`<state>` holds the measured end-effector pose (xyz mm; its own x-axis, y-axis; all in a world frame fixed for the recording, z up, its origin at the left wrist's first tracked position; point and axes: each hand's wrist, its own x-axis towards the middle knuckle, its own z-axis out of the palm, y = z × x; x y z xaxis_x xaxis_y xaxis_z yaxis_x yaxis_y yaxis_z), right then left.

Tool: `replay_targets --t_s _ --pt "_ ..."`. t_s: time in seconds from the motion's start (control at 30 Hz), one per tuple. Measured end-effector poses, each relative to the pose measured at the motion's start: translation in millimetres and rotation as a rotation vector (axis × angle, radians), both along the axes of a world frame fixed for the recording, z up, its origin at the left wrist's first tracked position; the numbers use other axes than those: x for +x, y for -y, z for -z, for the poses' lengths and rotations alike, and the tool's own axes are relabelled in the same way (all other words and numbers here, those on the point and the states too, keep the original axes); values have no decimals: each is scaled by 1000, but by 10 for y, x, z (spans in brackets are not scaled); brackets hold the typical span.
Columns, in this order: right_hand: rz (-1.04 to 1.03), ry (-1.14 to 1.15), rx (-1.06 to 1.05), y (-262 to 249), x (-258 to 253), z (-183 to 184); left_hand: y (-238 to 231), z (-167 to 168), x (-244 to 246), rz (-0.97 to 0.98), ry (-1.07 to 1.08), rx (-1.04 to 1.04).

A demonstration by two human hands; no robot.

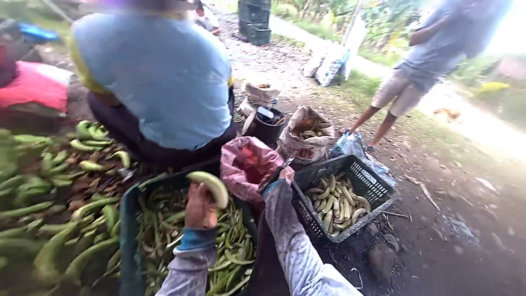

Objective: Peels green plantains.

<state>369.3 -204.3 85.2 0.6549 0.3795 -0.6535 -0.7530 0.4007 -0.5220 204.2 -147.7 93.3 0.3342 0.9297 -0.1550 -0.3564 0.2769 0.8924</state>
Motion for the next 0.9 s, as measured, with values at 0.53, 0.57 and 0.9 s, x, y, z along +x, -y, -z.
replay_targets --t_s 0.53,0.57,0.9 --pt "-175 124 89 -222 -70 248 -1420 2136 -1216 760 -1663 405" --pt "-202 114 84 -240 -73 252 -1349 2181 -1196 742 -1677 402" --pt "-199 168 45 -81 -77 284 -1040 2036 -905 1057 -1843 399"
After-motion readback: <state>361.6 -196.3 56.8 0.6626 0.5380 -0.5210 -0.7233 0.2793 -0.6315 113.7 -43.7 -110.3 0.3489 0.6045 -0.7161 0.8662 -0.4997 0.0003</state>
